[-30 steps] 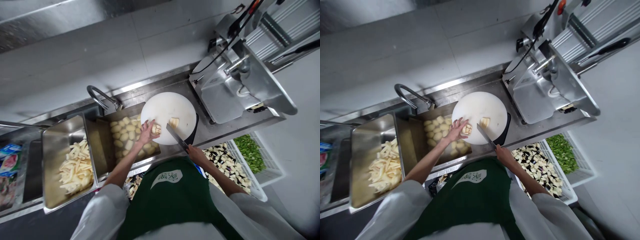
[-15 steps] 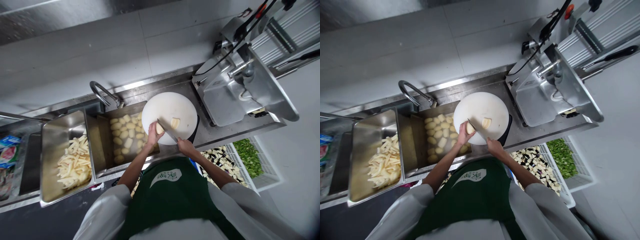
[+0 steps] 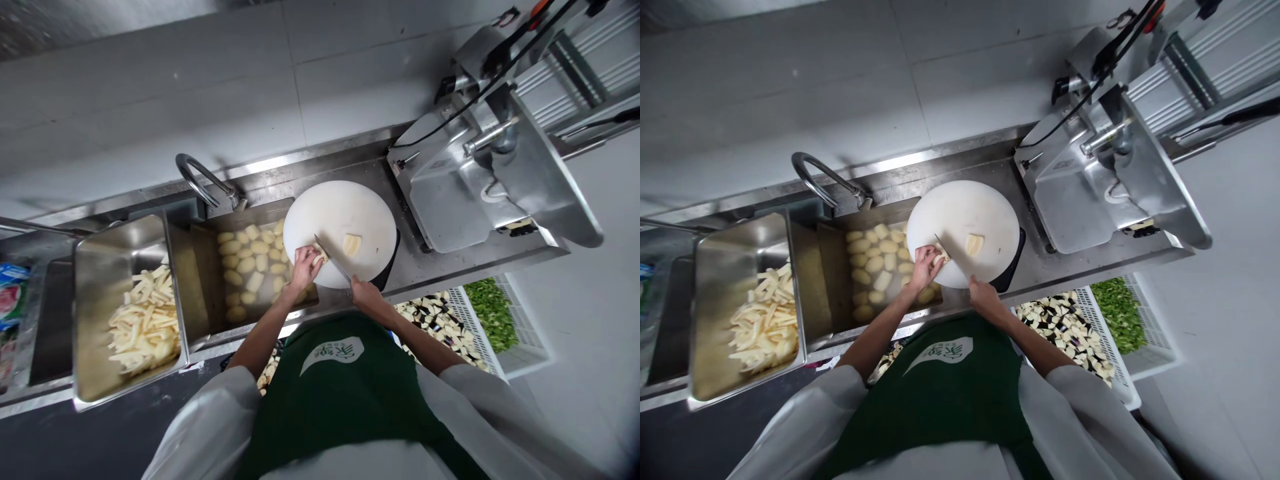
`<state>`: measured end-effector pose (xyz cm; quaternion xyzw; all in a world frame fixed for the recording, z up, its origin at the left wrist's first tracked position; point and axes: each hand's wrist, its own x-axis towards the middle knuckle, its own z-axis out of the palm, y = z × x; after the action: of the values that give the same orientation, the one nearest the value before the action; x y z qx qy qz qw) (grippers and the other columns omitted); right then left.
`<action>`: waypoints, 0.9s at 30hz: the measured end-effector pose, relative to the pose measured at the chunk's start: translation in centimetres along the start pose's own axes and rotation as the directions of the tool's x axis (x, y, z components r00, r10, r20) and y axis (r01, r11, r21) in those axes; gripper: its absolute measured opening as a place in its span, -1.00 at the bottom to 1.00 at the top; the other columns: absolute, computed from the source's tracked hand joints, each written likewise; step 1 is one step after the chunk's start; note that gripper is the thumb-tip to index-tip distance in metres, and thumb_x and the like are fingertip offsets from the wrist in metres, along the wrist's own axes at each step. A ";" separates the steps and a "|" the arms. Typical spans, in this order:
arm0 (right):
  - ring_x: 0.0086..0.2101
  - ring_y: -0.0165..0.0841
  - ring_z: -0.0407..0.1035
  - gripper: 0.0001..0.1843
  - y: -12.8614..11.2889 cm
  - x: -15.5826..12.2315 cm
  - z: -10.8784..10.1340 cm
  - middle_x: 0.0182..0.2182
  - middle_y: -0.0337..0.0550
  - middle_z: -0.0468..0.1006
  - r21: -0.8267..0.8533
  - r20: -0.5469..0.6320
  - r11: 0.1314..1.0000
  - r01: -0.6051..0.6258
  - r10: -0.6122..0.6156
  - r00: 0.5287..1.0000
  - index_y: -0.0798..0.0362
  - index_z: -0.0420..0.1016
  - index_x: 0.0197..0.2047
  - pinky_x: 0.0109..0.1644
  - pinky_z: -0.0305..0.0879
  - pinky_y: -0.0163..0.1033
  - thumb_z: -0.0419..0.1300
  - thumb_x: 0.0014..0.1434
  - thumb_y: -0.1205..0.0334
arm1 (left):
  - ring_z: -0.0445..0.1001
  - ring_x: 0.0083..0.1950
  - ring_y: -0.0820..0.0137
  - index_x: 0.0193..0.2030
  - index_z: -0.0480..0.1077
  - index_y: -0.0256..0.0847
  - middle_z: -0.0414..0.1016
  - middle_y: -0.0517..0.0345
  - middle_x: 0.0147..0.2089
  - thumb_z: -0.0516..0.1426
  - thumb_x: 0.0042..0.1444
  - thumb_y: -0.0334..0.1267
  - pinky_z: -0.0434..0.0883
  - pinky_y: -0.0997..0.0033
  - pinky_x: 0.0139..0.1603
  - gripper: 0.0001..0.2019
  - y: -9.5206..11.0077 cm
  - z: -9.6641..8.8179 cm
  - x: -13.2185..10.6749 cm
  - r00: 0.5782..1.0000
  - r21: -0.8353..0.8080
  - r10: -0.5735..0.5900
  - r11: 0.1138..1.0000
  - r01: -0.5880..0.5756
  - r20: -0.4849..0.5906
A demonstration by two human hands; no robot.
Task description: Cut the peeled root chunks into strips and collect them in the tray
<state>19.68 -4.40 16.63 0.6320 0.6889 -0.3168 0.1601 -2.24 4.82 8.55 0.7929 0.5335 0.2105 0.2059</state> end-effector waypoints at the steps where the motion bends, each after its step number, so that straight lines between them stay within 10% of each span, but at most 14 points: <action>1: -0.04 -0.07 0.56 -0.59 -0.1 0.0 -0.1 -0.13 0.24 0.62 0.000 0.003 1.000 -0.004 0.004 1.000 0.27 0.23 0.22 -0.04 0.38 -0.14 -0.05 0.32 0.46 | 0.21 0.30 0.12 0.06 0.46 -0.14 0.26 -0.10 0.24 0.18 0.29 -0.08 0.30 0.04 0.32 -0.72 -0.2 0.1 0.0 0.999 0.004 0.024 1.000 -0.024 0.026; 16: -0.03 -0.08 0.56 -0.62 -0.7 0.2 0.3 -0.14 0.24 0.63 0.007 0.002 0.999 -0.043 0.043 0.999 0.26 0.22 0.22 -0.02 0.37 -0.16 0.01 0.37 0.40 | 0.29 0.23 0.11 0.01 0.47 -0.12 0.33 -0.10 0.14 0.12 0.32 -0.12 0.30 -0.06 0.28 -0.77 0.4 0.1 0.3 0.998 -0.029 -0.029 0.999 0.028 -0.048; 27: -0.10 -0.01 0.57 -0.72 -1.2 -3.5 -3.7 -0.20 0.18 0.63 -0.008 0.017 1.000 0.001 -0.001 1.000 0.17 0.25 0.11 -0.08 0.35 -0.12 -0.12 0.43 0.27 | 0.33 0.07 0.22 -0.09 0.51 -0.09 0.39 0.01 0.01 0.00 0.39 -0.19 0.35 0.10 0.20 -0.76 0.0 0.3 0.9 0.996 -0.046 0.083 0.996 -0.081 0.037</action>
<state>19.70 -4.73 21.87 0.6283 0.6891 -0.3194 0.1684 -1.75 5.64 8.43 0.8132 0.4917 0.2152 0.2248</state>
